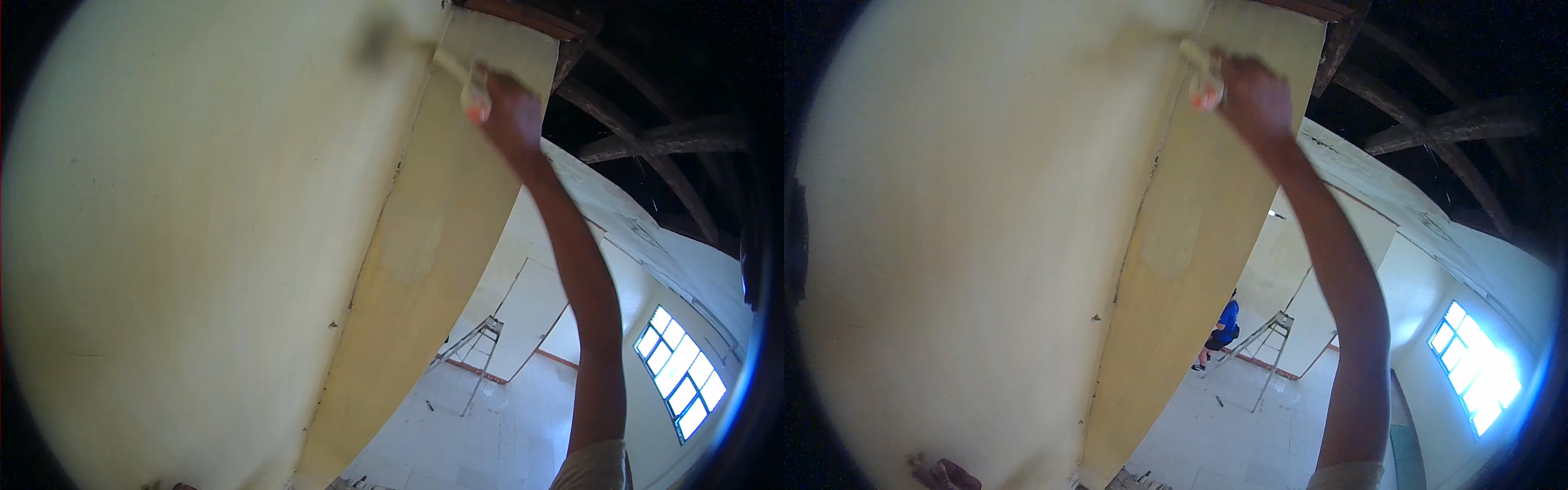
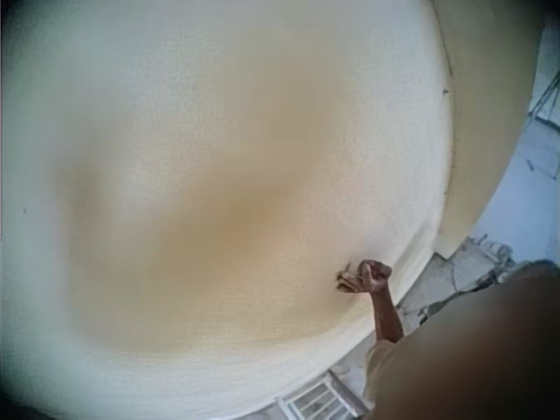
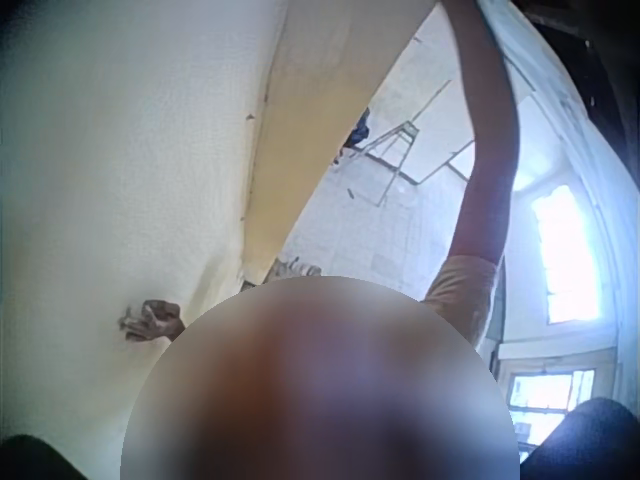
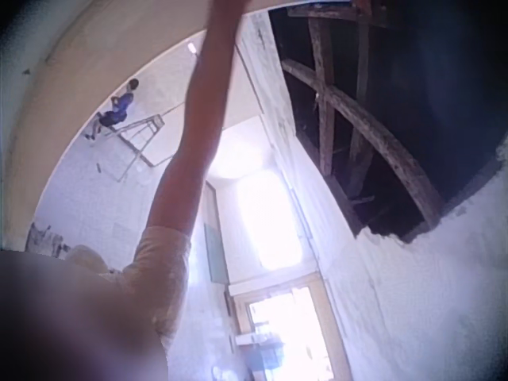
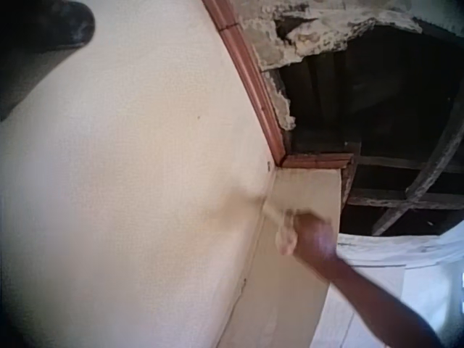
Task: Applying plaster or putty to a wall using a spatula and a bucket.
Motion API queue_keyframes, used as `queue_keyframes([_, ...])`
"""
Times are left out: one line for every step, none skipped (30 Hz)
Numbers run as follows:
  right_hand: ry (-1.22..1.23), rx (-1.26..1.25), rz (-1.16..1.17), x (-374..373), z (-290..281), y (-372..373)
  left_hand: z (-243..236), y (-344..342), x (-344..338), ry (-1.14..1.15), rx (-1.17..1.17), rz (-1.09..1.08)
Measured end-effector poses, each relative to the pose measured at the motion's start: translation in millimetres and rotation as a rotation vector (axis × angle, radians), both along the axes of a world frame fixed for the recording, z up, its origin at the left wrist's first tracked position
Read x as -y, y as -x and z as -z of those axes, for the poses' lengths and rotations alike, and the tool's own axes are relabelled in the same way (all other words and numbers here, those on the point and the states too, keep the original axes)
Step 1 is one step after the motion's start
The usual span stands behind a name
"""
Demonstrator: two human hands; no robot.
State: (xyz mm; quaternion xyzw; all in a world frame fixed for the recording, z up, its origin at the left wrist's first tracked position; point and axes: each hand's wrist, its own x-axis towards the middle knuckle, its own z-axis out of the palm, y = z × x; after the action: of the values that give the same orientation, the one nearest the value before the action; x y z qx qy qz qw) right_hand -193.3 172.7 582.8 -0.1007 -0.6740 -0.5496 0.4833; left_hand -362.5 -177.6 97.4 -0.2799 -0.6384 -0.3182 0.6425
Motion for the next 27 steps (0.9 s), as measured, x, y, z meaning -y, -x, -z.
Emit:
queue_keyframes([-0.047, -0.021, 0.062, -8.2, -30.0, 2.3, -4.8, 0.1, -2.7, -0.006, 0.000, 0.018])
queue_keyframes([-0.089, -0.043, 0.121, -15.8, -53.8, 7.2, -8.5, 0.4, -4.2, -0.008, 0.000, 0.031])
queue_keyframes([-0.104, -0.059, 0.182, -19.0, -69.6, 14.9, -10.3, 0.5, -5.0, 0.001, -0.001, 0.025])
queue_keyframes([-0.120, -0.074, 0.238, -19.2, -80.1, 23.4, -11.4, 0.4, -4.8, 0.016, -0.004, 0.026])
queue_keyframes([-0.110, -0.074, 0.230, -18.1, -85.1, 30.5, -11.3, 0.6, -4.5, 0.033, -0.008, 0.030])
queue_keyframes([-0.151, 0.028, 0.173, -17.2, -88.8, 36.6, -9.1, 1.8, -5.1, 0.040, -0.009, 0.025])
queue_keyframes([-0.191, 0.133, 0.120, -19.9, -88.8, 38.5, -5.8, 0.9, -5.1, 0.028, 0.006, 0.011])
queue_keyframes([-0.184, 0.135, 0.123, -27.0, -84.6, 36.9, -3.4, 0.3, -5.1, 0.013, 0.021, 0.001])
queue_keyframes([-0.165, 0.087, 0.177, -36.3, -78.9, 33.7, -2.3, 0.4, -4.8, 0.018, 0.022, 0.008])
queue_keyframes([-0.153, 0.037, 0.231, -44.4, -76.2, 30.6, -2.1, 0.9, -5.5, 0.011, -0.003, -0.011])
queue_keyframes([-0.144, 0.094, 0.211, -44.7, -61.5, 32.2, -2.5, 2.9, -6.7, 0.005, -0.027, -0.035])
queue_keyframes([-0.137, 0.150, 0.192, -45.8, -40.6, 29.8, -3.9, 3.8, -7.6, 0.002, -0.027, -0.031])
queue_keyframes([-0.113, 0.201, 0.184, -45.8, -18.4, 25.9, -6.3, 2.6, -7.0, 0.012, -0.026, -0.016])
queue_keyframes([-0.086, 0.254, 0.174, -43.0, 3.9, 21.6, -9.0, 0.1, -4.8, 0.025, -0.023, -0.002])
queue_keyframes([-0.047, 0.390, 0.201, -34.3, 26.1, 18.7, -15.0, -1.4, -2.0, 0.054, -0.035, -0.033])
queue_keyframes([-0.007, 0.524, 0.231, -25.5, 40.9, 12.9, -15.3, -3.3, 0.0, 0.056, -0.032, -0.033])
queue_keyframes([-0.007, 0.523, 0.230, -18.2, 44.3, 8.5, -14.3, -2.0, -1.0, 0.034, -0.040, -0.027])
queue_keyframes([0.005, 0.580, 0.143, -7.6, 43.6, 3.2, -13.7, -1.1, 0.0, 0.015, -0.047, -0.023])
queue_keyframes([0.009, 0.633, 0.063, 1.3, 37.6, -3.5, -13.8, 0.5, -3.5, 0.008, -0.051, -0.022])
queue_keyframes([-0.019, 0.537, 0.131, 7.3, 26.3, -8.7, -14.0, 0.9, -5.3, 0.011, -0.061, -0.018])
queue_keyframes([-0.046, 0.443, 0.198, 6.1, 9.9, -11.4, -14.3, 1.2, -7.0, 0.015, -0.070, -0.015])
queue_keyframes([-0.183, 0.413, 0.017, -6.3, -12.7, -14.7, -15.1, 1.4, -10.1, 0.020, -0.071, -0.006])
queue_keyframes([-0.266, 0.379, 0.015, -11.0, -38.4, -18.3, -15.6, 1.2, -14.7, 0.005, -0.057, 0.018])
queue_keyframes([-0.190, 0.267, 0.181, -1.3, -50.8, -10.1, -14.4, 0.3, -16.8, -0.003, -0.039, 0.037])
queue_keyframes([-0.111, 0.155, 0.342, 5.2, -59.9, -1.1, -12.0, -1.6, -16.1, 0.014, -0.033, 0.042])
queue_keyframes([-0.131, 0.186, 0.255, -13.5, -69.1, 21.8, -14.5, -4.9, -1.3, 0.015, -0.027, -0.046])
queue_keyframes([-0.180, 0.213, 0.227, -19.1, -77.1, 27.5, -8.6, -1.0, 1.1, -0.020, -0.023, -0.078])
